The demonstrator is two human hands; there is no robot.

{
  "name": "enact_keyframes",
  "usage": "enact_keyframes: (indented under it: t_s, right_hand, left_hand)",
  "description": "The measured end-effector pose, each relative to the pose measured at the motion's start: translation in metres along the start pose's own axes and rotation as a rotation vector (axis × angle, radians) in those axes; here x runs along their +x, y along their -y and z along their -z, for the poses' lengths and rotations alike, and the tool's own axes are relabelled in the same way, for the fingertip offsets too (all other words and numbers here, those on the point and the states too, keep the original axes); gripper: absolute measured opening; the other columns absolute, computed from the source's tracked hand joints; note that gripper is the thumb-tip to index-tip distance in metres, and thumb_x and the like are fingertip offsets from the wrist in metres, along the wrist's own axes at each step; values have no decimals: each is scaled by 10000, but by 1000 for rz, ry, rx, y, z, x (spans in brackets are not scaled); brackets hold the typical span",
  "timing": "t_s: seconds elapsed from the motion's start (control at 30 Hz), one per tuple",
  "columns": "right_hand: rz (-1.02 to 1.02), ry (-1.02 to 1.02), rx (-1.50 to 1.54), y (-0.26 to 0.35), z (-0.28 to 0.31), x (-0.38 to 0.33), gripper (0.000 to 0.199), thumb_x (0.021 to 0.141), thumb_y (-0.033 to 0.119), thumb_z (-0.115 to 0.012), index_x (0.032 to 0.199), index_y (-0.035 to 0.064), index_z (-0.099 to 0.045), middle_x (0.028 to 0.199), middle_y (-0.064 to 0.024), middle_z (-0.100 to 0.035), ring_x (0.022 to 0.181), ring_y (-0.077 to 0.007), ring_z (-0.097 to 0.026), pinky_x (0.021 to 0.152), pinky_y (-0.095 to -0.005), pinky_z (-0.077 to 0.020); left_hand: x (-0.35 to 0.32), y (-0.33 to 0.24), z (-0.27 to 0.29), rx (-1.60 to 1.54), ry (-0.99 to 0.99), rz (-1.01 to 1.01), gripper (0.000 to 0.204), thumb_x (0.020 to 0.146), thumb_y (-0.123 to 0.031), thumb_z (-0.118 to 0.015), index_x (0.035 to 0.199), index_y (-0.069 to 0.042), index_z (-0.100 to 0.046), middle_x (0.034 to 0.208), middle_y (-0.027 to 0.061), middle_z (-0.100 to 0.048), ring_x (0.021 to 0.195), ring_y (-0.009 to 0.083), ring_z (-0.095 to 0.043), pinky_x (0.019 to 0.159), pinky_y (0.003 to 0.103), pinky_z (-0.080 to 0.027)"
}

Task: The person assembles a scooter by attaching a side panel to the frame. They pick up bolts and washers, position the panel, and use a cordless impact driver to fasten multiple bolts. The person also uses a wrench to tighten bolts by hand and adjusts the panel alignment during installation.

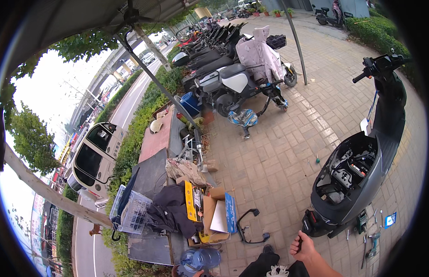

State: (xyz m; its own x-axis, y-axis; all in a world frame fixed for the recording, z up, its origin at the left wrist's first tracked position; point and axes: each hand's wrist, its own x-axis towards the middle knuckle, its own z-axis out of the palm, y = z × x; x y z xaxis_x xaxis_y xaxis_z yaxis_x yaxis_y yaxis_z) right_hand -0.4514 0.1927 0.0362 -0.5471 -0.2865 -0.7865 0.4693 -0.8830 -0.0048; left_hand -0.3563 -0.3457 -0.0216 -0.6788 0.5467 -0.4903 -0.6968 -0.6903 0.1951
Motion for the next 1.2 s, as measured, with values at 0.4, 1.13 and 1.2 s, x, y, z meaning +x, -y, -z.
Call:
enact_keyframes:
  t_s: [0.4, 1.13, 1.2]
  right_hand:
    - [137, -72, 87, 141, -108, 146, 348, 907, 443, -570, 679, 202, -464, 562, 56, -344, 457, -116, -272, 448, -284, -225]
    - [739, -462, 443, 508, -225, 325, 242, 954, 305, -537, 842, 91, -526, 706, -31, -503, 600, -189, -491, 559, -351, -419]
    - [756, -549, 600, 503, -208, 345, 252, 953, 301, -541, 826, 83, -527, 701, -38, -500, 596, -192, -488, 561, -353, -420]
  left_hand:
    - [240, -168, -98, 442, -813, 101, 282, 889, -335, -681, 994, -74, -665, 896, 56, -697, 756, 193, -674, 705, 333, -546]
    - [818, -486, -387, 1151, -776, 336, 335, 908, -372, -591, 1002, -54, -635, 840, 100, -693, 756, 290, -679, 730, 434, -548]
    - [902, -510, -429, 1318, -716, 382, 345, 911, -380, -581, 1000, -51, -633, 836, 104, -692, 760, 299, -679, 736, 446, -548]
